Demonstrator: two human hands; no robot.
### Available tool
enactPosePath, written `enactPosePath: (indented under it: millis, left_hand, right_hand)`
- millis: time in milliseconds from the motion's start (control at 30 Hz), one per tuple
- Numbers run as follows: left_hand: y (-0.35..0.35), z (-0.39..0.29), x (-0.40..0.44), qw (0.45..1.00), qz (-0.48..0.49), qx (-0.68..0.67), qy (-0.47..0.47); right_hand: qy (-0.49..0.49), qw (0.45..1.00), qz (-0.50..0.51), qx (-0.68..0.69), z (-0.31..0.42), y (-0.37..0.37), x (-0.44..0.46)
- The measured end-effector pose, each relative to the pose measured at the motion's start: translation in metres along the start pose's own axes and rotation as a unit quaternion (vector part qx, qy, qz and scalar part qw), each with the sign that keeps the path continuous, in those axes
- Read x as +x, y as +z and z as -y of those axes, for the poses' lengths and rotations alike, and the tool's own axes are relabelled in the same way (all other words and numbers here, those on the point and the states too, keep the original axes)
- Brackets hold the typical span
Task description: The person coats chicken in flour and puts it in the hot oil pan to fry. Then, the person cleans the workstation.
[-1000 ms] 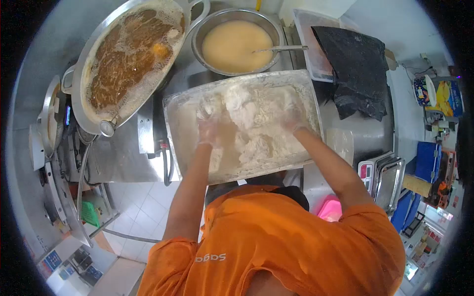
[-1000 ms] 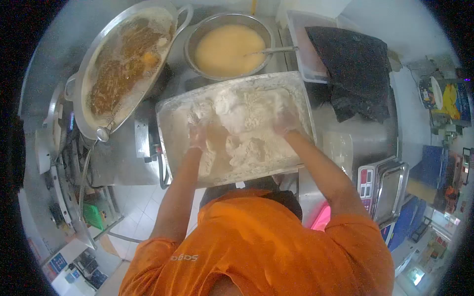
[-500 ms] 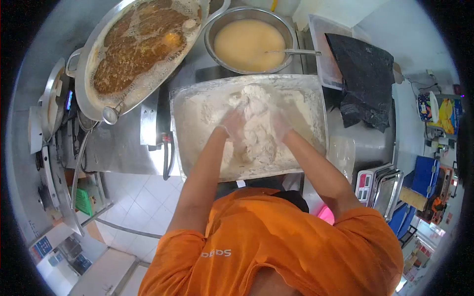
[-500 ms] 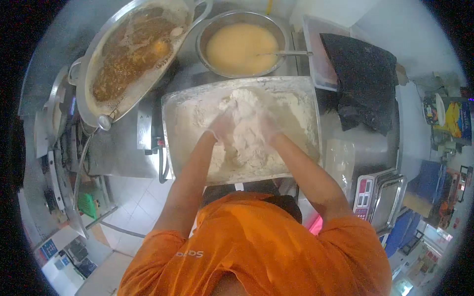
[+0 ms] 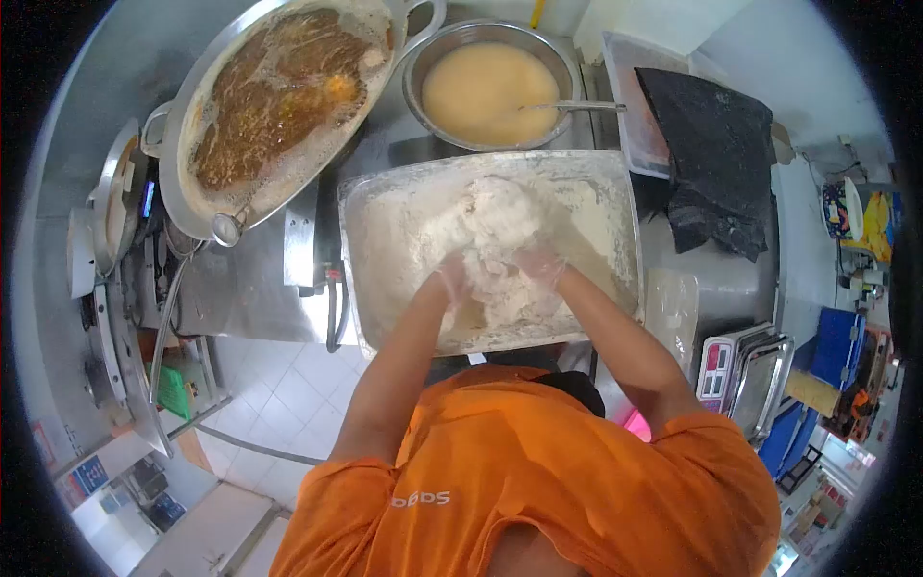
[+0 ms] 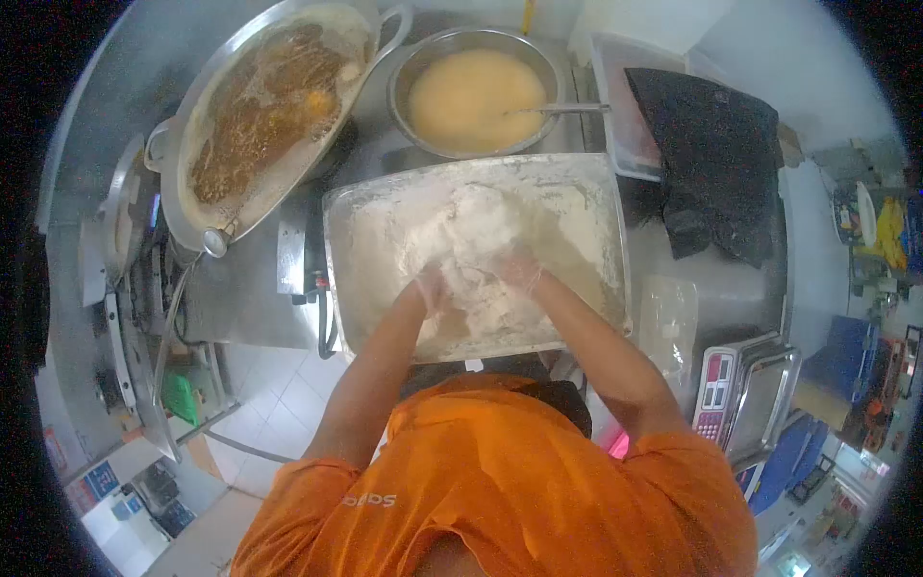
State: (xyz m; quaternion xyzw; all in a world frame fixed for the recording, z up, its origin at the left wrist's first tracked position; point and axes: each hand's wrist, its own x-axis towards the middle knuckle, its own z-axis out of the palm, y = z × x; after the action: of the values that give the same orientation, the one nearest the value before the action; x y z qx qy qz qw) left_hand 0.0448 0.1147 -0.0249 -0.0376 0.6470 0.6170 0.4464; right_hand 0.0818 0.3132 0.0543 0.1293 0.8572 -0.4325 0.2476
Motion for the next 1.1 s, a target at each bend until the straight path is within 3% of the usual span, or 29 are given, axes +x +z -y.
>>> enactPosePath:
  millis: [33, 67, 133, 167, 233, 333, 367, 400, 433, 633, 800, 1100]
  left_hand:
    - [0.007, 0.004, 0.004, 0.994, -0.025, -0.005, -0.102]
    - [0.007, 0.024, 0.018, 0.981, -0.075, 0.159, -0.086]
    - [-0.008, 0.061, 0.040, 0.959, -0.078, 0.272, -0.009]
    - [-0.025, 0.076, 0.050, 0.973, -0.039, 0.222, 0.053]
    - [-0.046, 0.068, 0.052, 0.942, -0.070, 0.273, 0.184]
    - [-0.052, 0.049, 0.047, 0.825, -0.202, 0.449, 0.277]
    - [-0.046, 0.054, 0.062, 0.834, -0.187, 0.427, 0.296]
    - [-0.035, 0.011, 0.042, 0.966, -0.101, 0.214, 0.105]
    - [-0.027, 0.000, 0.040, 0.978, -0.092, 0.167, 0.079]
    - [-0.037, 0.026, 0.046, 0.963, -0.139, 0.205, 0.108]
    - [-0.066, 0.054, 0.025, 0.961, -0.164, 0.206, 0.083]
    - [-0.003, 0.014, 0.073, 0.982, -0.110, 0.104, 0.110]
  right_hand:
    - [-0.012, 1.000, -0.028, 0.004, 0.002, -0.001, 0.001]
    - [-0.025, 0.998, -0.057, 0.007, 0.004, -0.003, 0.001]
    - [-0.059, 0.993, -0.100, -0.009, -0.027, -0.019, 0.026]
    - [-0.064, 0.991, -0.115, -0.026, -0.051, -0.026, 0.041]
    - [-0.061, 0.987, -0.136, -0.066, -0.092, -0.031, 0.069]
    - [-0.071, 0.985, -0.129, -0.087, -0.103, -0.012, 0.100]
    - [-0.076, 0.985, -0.127, -0.091, -0.096, -0.001, 0.109]
    - [-0.081, 0.983, -0.128, -0.101, -0.092, 0.006, 0.115]
    - [-0.089, 0.981, -0.127, -0.116, -0.087, 0.010, 0.124]
    - [-0.156, 0.952, -0.034, -0.260, -0.091, -0.006, 0.119]
    - [-0.072, 0.927, 0.008, -0.369, -0.136, -0.041, 0.064]
    - [-0.098, 0.941, -0.057, -0.320, -0.102, 0.002, 0.078]
